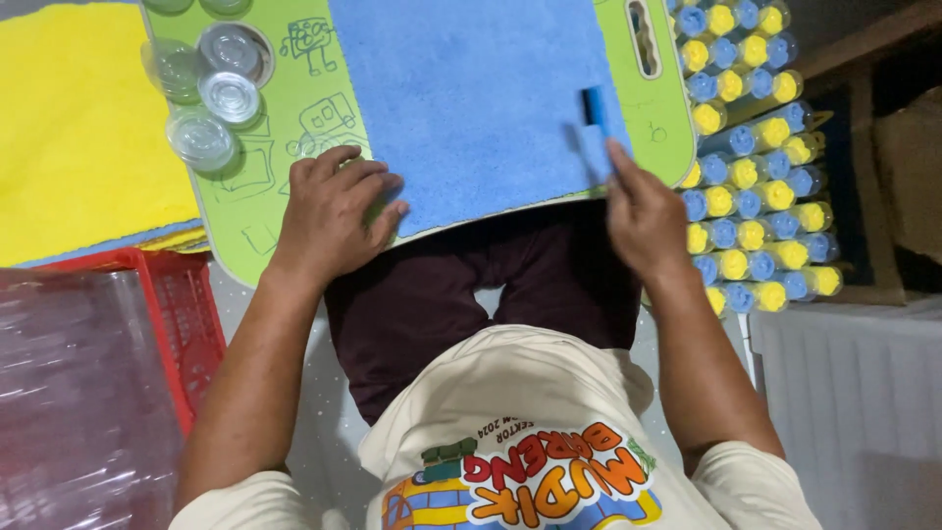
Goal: The person uses a toothbrush to smooth a blue cloth on a green cutting board, then folds and rolls it into a clear plastic tube. The person repeats the process with a yellow cloth, smoothing it with the toothbrush, folding it, and rolling it into a tube.
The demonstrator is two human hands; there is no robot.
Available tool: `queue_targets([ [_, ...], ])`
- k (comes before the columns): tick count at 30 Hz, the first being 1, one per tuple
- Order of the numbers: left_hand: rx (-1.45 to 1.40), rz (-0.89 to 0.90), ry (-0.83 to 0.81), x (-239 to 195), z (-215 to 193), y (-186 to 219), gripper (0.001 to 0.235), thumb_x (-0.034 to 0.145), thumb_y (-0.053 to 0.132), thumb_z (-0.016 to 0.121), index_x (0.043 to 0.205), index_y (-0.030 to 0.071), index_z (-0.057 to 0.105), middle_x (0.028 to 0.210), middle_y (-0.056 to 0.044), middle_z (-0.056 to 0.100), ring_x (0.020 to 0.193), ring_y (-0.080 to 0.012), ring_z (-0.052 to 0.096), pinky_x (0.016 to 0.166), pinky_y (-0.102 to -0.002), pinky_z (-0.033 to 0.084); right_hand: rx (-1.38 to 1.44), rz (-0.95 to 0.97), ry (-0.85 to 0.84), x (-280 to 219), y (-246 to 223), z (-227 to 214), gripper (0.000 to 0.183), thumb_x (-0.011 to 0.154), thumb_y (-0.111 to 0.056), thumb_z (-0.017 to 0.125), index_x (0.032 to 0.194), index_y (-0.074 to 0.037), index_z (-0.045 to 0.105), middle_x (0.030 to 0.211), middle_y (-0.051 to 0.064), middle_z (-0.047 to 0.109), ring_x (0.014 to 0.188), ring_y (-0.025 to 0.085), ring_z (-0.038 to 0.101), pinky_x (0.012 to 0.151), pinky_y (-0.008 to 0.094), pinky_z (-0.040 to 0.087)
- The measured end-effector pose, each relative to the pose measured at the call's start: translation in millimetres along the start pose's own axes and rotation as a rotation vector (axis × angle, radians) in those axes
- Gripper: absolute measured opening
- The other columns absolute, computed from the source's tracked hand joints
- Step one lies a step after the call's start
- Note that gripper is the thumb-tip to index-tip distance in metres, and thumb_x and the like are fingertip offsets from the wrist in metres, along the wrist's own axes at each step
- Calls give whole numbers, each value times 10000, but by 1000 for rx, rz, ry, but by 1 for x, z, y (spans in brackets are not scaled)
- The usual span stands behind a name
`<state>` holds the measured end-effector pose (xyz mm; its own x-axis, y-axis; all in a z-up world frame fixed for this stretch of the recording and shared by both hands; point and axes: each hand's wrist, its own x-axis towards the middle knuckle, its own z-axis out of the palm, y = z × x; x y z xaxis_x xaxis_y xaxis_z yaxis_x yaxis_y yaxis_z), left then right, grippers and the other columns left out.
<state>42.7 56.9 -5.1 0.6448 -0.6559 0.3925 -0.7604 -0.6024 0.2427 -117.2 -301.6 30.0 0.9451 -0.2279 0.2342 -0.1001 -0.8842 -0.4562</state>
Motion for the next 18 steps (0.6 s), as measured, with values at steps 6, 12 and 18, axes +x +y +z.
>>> queue_targets([
  [6, 30, -31, -89, 14, 6, -8, 268, 988, 494, 652, 1149, 307, 756, 1195, 29, 741, 1304, -257, 582, 979, -482, 421, -13, -206, -300, 32, -104, 58, 443, 1038, -273, 509, 1464, -369, 584, 838, 86, 696, 802, 382, 729, 713, 568, 598],
  [12, 13, -83, -236, 14, 8, -10, 313, 964, 501, 639, 1186, 315, 759, 1227, -1, 738, 1345, -311, 548, 1006, -534, 388, -36, -134, -512, 43, -109, 56, 478, 1043, -277, 439, 1505, -367, 520, 868, 155, 692, 831, 475, 712, 761, 628, 566],
  [18, 31, -99, -241, 12, 10, -11, 317, 968, 529, 624, 1169, 331, 768, 1224, 27, 740, 1338, -302, 555, 1010, -531, 381, -161, 148, -438, 19, -24, 20, 456, 1051, -350, 480, 1497, -421, 536, 1041, 146, 715, 1045, 417, 692, 916, 584, 544],
])
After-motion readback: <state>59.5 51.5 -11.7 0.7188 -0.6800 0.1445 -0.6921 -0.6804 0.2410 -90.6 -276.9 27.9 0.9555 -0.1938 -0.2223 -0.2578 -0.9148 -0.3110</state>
